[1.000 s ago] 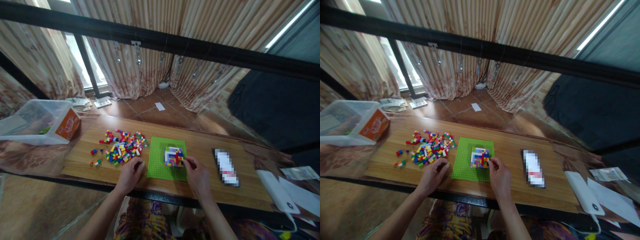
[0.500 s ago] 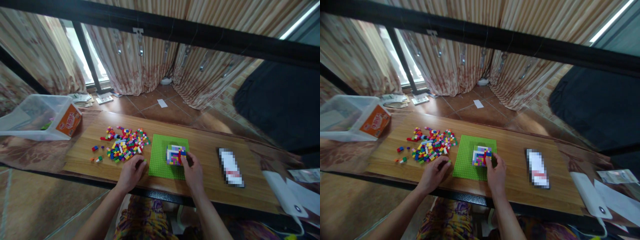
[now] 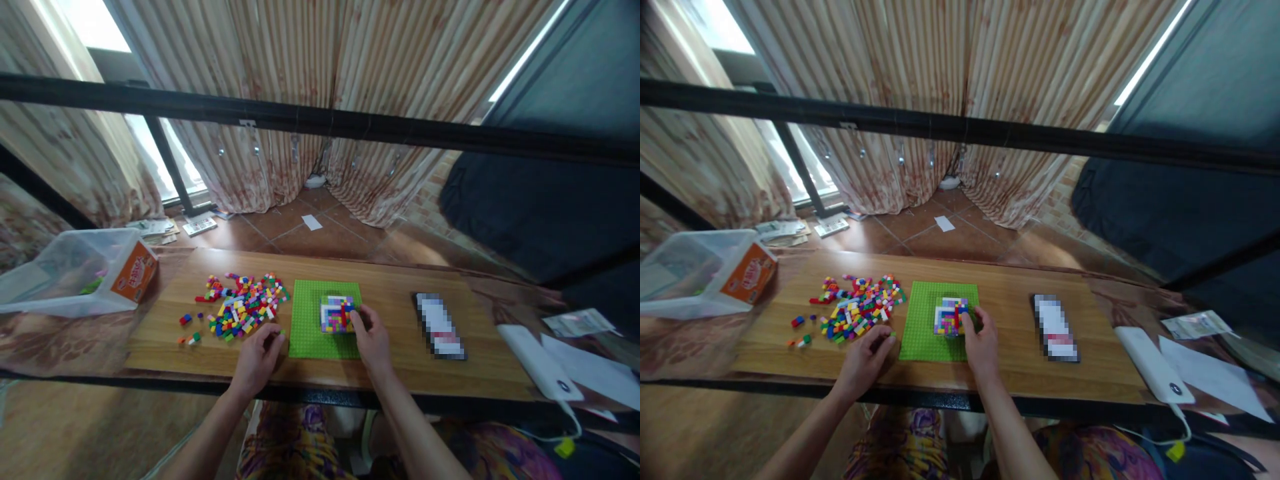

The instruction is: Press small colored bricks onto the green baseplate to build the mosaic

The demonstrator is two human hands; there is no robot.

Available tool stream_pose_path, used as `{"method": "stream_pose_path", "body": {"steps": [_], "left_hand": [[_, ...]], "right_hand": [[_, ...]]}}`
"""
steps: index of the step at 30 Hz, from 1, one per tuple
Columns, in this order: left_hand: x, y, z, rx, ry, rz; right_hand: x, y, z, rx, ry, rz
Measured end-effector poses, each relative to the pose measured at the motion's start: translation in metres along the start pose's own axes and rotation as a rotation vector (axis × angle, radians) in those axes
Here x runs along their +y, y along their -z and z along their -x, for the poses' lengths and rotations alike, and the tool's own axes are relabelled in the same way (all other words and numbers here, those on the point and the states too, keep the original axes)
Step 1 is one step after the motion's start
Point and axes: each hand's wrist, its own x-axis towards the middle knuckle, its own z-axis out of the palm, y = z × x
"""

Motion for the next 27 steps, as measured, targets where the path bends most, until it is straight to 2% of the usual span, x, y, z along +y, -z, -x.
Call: {"method": "stream_pose_path", "body": {"steps": [4, 8, 12, 16, 22, 27], "left_hand": [[0.009, -0.007, 0.013, -0.001, 0.031, 0.134], [0.029, -0.024, 0.024, -0.052, 0.119, 0.342], [0.062, -0.036, 0.025, -0.164, 0.292, 0.640], [0.085, -0.037, 0.024, -0.258, 0.414, 0.833], [0.086, -0.039, 0.028, -0.318, 0.489, 0.972], [0.081, -0.047, 0.030, -0.365, 0.506, 0.944]], "right_hand": [[-0.015, 0.014, 0.014, 0.043, -0.004, -0.083], [-0.035, 0.023, 0.047, -0.072, 0.077, -0.012], [-0.054, 0.022, 0.078, -0.245, 0.134, -0.015], [-0.061, 0.021, 0.089, -0.280, 0.161, -0.022], [-0.059, 0.024, 0.088, -0.229, 0.217, 0.000], [-0.054, 0.027, 0.088, -0.252, 0.207, 0.029]]}}
